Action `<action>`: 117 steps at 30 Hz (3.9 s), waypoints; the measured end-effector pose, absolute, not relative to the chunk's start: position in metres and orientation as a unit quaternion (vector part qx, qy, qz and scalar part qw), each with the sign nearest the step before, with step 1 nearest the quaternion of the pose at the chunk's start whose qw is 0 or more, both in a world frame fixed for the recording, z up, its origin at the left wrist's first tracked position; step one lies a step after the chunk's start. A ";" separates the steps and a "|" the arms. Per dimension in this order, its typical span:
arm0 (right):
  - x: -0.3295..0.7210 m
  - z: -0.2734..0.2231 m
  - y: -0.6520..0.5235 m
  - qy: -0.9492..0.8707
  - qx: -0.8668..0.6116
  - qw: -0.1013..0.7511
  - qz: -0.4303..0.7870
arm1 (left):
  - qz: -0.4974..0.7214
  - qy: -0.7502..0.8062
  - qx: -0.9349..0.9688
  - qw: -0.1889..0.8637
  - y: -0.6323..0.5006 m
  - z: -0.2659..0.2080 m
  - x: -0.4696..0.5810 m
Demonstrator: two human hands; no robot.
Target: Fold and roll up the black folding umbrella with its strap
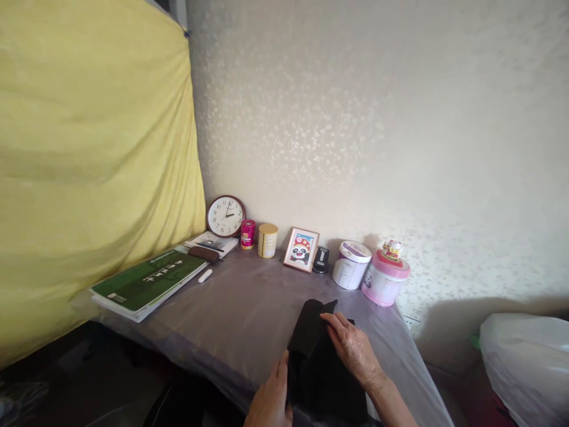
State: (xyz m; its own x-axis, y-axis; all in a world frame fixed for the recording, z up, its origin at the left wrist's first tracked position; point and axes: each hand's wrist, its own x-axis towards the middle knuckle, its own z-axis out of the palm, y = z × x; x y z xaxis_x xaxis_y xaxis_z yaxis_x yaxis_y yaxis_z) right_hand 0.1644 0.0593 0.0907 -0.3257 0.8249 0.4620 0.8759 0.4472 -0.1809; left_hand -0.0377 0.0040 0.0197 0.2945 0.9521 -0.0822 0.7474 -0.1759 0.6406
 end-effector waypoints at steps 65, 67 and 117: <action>0.150 0.025 0.122 -0.791 -0.542 0.281 -0.030 | 0.043 0.565 0.791 0.231 0.001 0.025 -0.011; 0.170 0.026 0.126 -0.738 -0.598 0.308 -0.056 | 0.027 0.577 0.774 0.260 -0.003 0.040 -0.013; 0.107 0.047 0.090 -0.620 -0.563 0.343 0.426 | 0.163 0.556 0.800 0.154 -0.010 0.015 -0.030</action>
